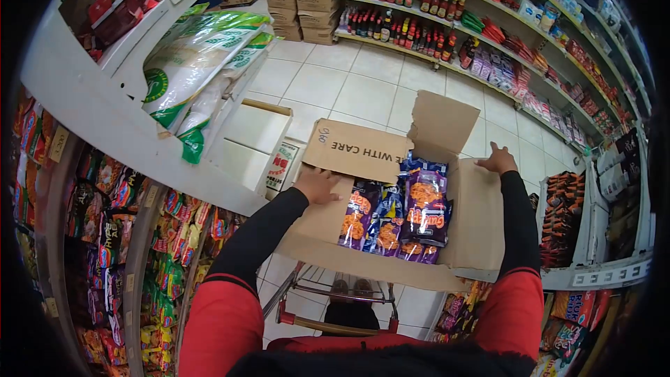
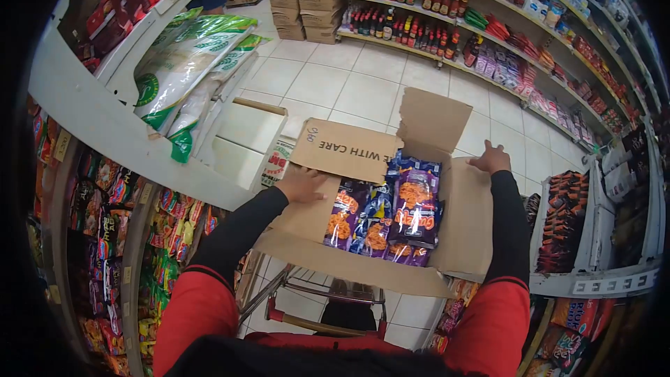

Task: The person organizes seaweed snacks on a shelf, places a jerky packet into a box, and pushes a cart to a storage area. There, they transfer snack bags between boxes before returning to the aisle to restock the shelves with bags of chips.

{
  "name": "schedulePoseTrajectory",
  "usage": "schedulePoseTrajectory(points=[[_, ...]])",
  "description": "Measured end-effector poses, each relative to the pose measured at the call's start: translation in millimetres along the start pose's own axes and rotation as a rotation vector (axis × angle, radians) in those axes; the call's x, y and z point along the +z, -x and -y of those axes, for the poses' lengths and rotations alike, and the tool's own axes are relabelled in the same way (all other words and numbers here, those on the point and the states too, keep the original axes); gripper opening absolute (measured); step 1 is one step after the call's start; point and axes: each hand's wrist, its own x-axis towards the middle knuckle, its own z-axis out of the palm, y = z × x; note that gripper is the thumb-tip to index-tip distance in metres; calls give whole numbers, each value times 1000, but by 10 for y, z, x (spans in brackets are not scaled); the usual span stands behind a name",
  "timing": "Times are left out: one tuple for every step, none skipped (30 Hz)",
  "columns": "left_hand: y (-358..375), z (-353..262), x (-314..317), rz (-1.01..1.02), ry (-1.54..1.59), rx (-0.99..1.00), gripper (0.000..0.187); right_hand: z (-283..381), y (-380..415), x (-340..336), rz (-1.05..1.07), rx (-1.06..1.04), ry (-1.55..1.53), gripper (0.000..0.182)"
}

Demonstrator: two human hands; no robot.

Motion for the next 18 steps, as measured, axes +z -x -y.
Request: schedulePoseTrajectory(points=[[36, -97, -137, 54, -83, -56, 74, -183, -77, 30, -8, -23, -69, 100], [43, -164, -214, 108, -169, -113, 77, -383, -135, 65, -7, -14, -65, 100], [19, -161, -175, -55, -128, -125, 80, -612, -205, 146, 35, -3, -86, 102], [-4, -153, -225, -230, -105, -87, 78, -605, -15, 22, 75, 8, -111, 104], [-72, -118, -314, -304, -129, -71, 77, -618, 202, -128, 233, 139, -366, 95], [-148, -83, -454, -378, -152, -55, 76, -559, 392, -243, 230, 149, -371, 95], [-240, -34, -545, -382, -153, -45, 76, -536, 525, -314, 252, 51, -661, 88], [-335, 16, -627, -401, -183, -102, 77, -492, 662, -383, 267, -53, -946, 81], [-427, 57, -692, -420, -211, -161, 77, -375, 860, -467, 332, -232, -1090, 74], [-519, 93, -728, -425, -210, -153, 77, -245, 1033, -492, 397, -418, -1229, 68], [-620, 132, -739, -463, -201, -164, 76, -129, 1026, -341, 479, -676, -1262, 65], [-721, 164, -737, -499, -191, -176, 76, 90, 1120, -200, 559, -678, -1226, 66], [-854, 161, -735, -520, -165, -200, 73, 520, 1165, 305, 493, -1004, -789, 69], [-889, 148, -721, -520, -163, -194, 73, 752, 1381, 297, 540, -985, -619, 77], [-915, 135, -714, -502, -144, -197, 72, 918, 1493, 524, 527, -997, -422, 78], [-925, 136, -706, -481, -128, -200, 71, 1005, 1538, 726, 513, -1004, -227, 79], [-896, 153, -725, -478, -131, -198, 71, 994, 1550, 729, 513, -1004, -232, 79], [-825, 176, -766, -518, -137, -148, 66, 965, 1571, 713, 512, -1050, -311, 77]])
